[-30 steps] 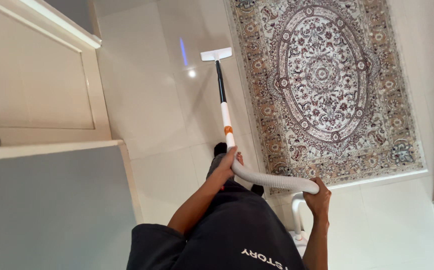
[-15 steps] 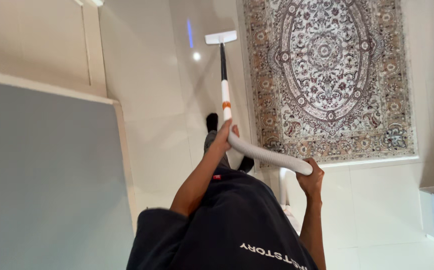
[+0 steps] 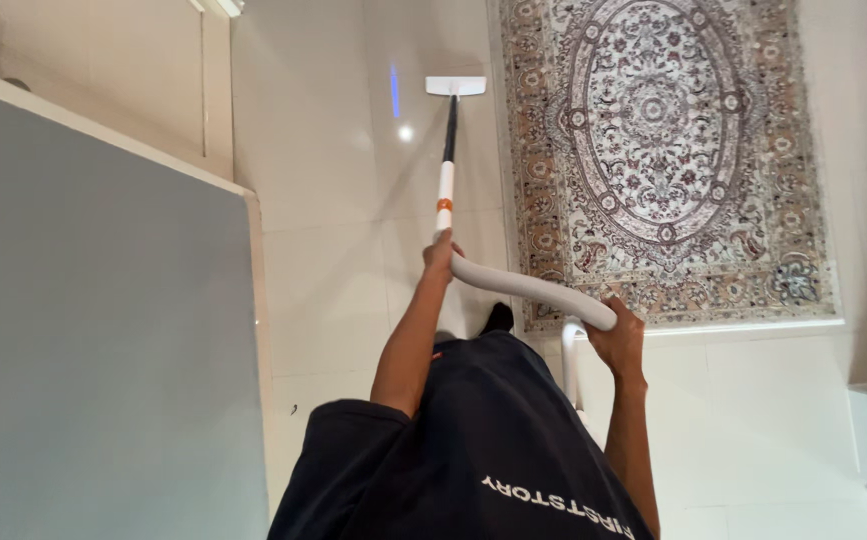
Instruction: The person uses a vacuum cleaner with a floor nozzle to clean a tiled floor and a patterned rug in a room with white cabinets. They move the vacuum head back and forth across the floor and along the edges of the rug.
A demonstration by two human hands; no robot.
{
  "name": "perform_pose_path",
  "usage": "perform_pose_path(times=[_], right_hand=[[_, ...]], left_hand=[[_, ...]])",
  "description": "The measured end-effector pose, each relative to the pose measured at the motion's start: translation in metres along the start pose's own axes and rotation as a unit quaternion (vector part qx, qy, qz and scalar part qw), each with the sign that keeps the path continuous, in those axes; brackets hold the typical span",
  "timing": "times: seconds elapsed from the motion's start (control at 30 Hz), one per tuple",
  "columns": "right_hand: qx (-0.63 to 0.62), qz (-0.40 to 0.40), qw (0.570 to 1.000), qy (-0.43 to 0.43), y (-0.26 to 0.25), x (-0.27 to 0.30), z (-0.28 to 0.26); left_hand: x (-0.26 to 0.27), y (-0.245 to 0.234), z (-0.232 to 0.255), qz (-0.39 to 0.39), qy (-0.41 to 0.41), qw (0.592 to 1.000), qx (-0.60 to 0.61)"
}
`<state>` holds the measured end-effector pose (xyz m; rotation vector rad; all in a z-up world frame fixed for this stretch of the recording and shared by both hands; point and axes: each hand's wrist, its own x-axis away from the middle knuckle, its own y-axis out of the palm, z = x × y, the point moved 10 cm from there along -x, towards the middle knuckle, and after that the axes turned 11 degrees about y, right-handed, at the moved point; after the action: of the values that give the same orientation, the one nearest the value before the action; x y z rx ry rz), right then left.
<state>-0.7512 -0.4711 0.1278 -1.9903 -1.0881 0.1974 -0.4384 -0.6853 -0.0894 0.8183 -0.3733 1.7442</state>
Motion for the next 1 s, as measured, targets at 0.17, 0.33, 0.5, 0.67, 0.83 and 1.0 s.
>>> perform_pose_path(times=[0.17, 0.33, 0.5, 0.67, 0.83, 1.0], right_hand=[[0.016, -0.020, 0.999, -0.020, 0.016, 0.040, -0.007], [0.015, -0.099, 0.995, 0.002, 0.046, 0.104, 0.011], [0.039, -0.118, 0.992, -0.009, 0.066, 0.162, 0.010], [0.031, -0.087, 0.995, -0.035, 0.069, 0.209, -0.007], [0.070, -0.092, 0.993, -0.019, 0.072, 0.249, -0.003], [0.047, -0.101, 0.993, -0.039, 0.060, 0.288, 0.012]], left_hand=[[0.023, -0.065, 0.011, -0.005, 0.063, 0.991, -0.121], [0.086, -0.184, -0.015, 0.009, 0.071, 0.982, -0.176], [0.126, -0.266, -0.045, 0.022, 0.033, 0.986, -0.161], [0.103, -0.262, -0.028, 0.030, 0.080, 0.986, -0.145], [0.103, -0.270, -0.042, 0.008, 0.074, 0.983, -0.166], [0.158, -0.323, -0.072, -0.017, 0.066, 0.990, -0.119]])
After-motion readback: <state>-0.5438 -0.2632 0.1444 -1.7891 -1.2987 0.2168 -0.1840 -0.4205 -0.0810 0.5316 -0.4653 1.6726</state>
